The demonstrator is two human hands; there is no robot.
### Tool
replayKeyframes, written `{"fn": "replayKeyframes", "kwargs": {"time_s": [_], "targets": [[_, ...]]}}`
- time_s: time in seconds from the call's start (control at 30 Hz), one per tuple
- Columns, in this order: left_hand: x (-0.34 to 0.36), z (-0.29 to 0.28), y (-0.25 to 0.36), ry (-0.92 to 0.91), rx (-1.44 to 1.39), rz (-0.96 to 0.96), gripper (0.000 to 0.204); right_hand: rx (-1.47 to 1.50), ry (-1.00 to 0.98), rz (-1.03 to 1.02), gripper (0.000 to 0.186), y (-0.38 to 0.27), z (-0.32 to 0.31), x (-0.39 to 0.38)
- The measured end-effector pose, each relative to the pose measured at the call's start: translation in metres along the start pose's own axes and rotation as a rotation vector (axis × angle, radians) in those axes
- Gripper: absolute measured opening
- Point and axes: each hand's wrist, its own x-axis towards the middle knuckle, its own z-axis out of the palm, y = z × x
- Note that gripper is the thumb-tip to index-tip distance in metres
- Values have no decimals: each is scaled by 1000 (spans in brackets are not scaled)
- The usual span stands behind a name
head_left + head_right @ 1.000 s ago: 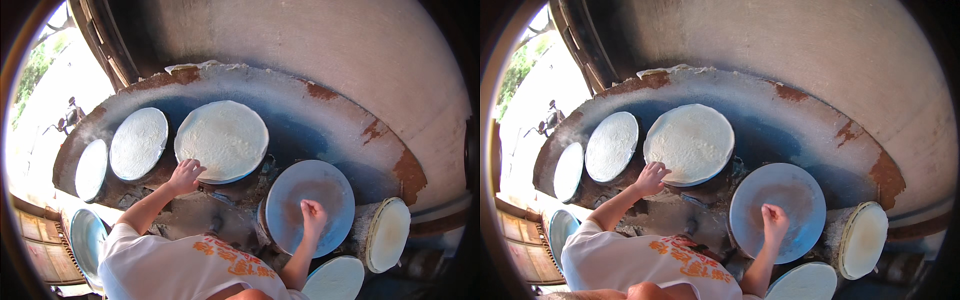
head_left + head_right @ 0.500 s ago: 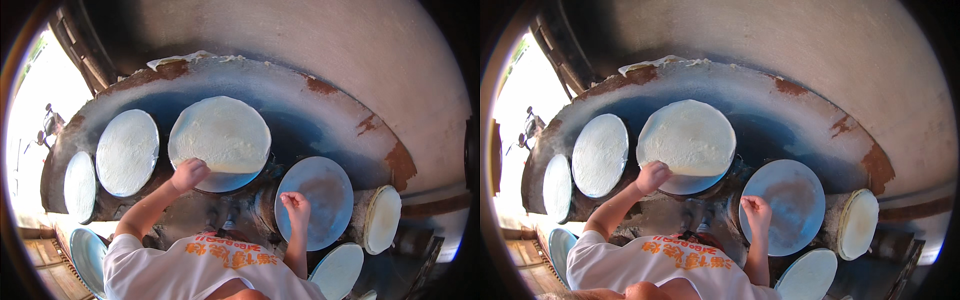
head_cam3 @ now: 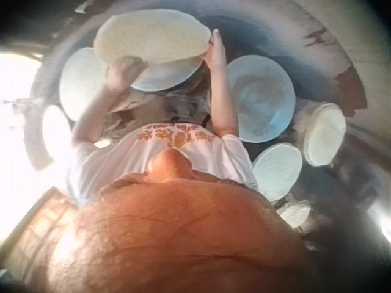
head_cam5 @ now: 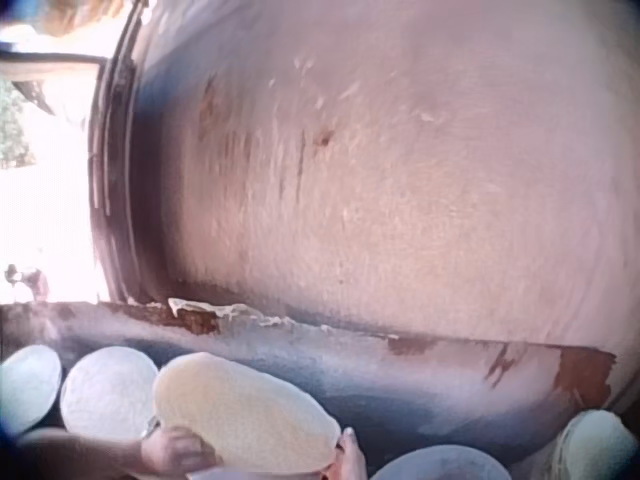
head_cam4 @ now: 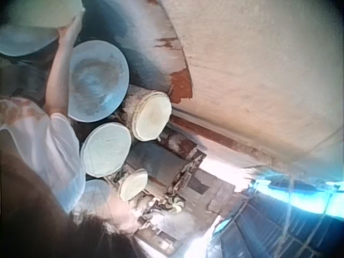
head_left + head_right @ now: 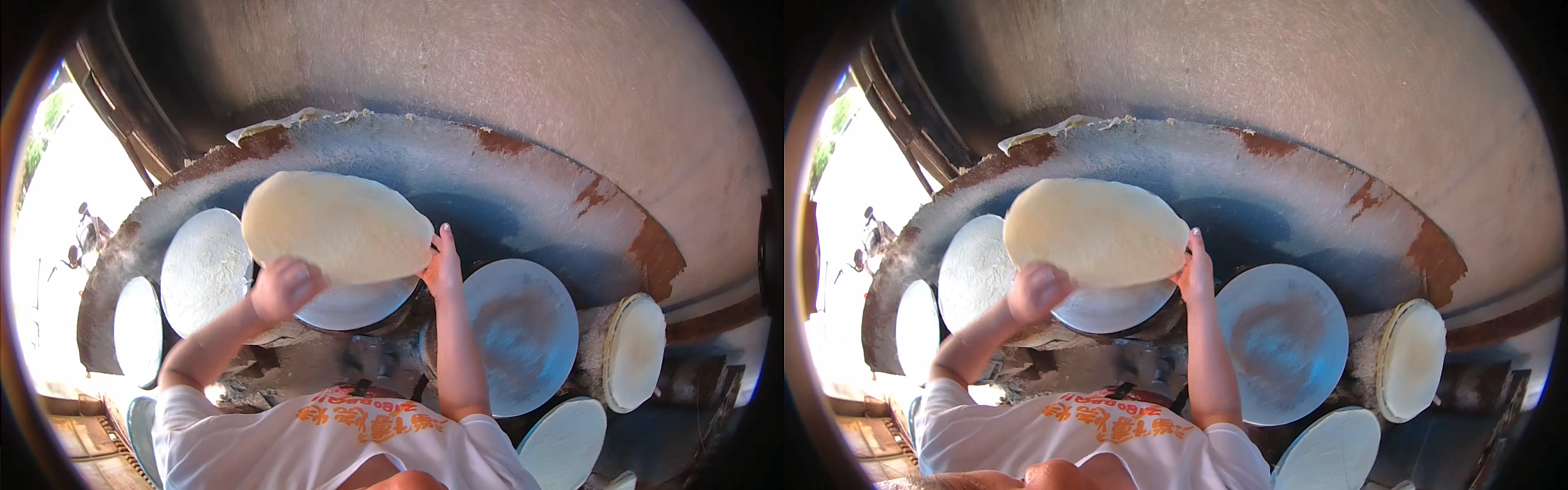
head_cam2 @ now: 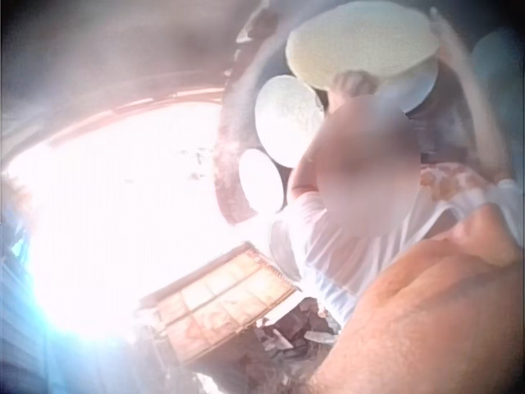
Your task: The person spreads batter onto multiple circular hot plates using a ladle and a wooden stick, then peels off the thin cooked flatbreads by hand.
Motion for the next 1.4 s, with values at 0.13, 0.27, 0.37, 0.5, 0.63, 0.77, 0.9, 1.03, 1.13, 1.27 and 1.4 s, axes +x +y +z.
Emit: {"fn": "replayKeyframes", "kwargs": {"time_s": [0.13, 0.27, 0.37, 0.5, 0.63, 0.77, 0.9, 1.03, 1.13, 1.27, 1.4], "targets": [[-46, 32, 53, -252, -473, -186, 24, -740, 313, -416, 53, 22, -30, 11], [-84, 83, 8, -153, -289, -685, 42, -1230, 336, -784, 46, 50, 20, -73], [-67, 135, -74, 134, -650, -907, 60, -1212, 302, -805, 48, 57, 58, -155], [29, 145, -79, -78, -1311, -710, 58, -1070, 313, -957, 50, 39, 42, -269], [140, 149, 69, -316, -1449, -356, 26, -1049, 676, -1110, 49, 46, -34, -419], [274, 128, 281, -566, -1471, 43, 22, -512, 989, -968, 31, 54, -104, -591], [420, 77, 523, -361, -1283, 491, 26, -654, 1261, -1110, 10, -6, -229, -770], [485, 13, 699, -59, -1483, 644, 18, -1039, 1789, -1170, 15, -75, -335, -945], [478, 12, 789, 442, -1244, 957, 13, -748, 1911, -1105, 25, -69, -334, -1019], [427, 97, 918, 442, -1213, 931, 16, -565, 1576, -1221, 48, -5, -461, -1074], [401, 190, 1011, -18, -1186, 640, 15, -503, 1966, -963, 32, 19, -601, -1053]]}}
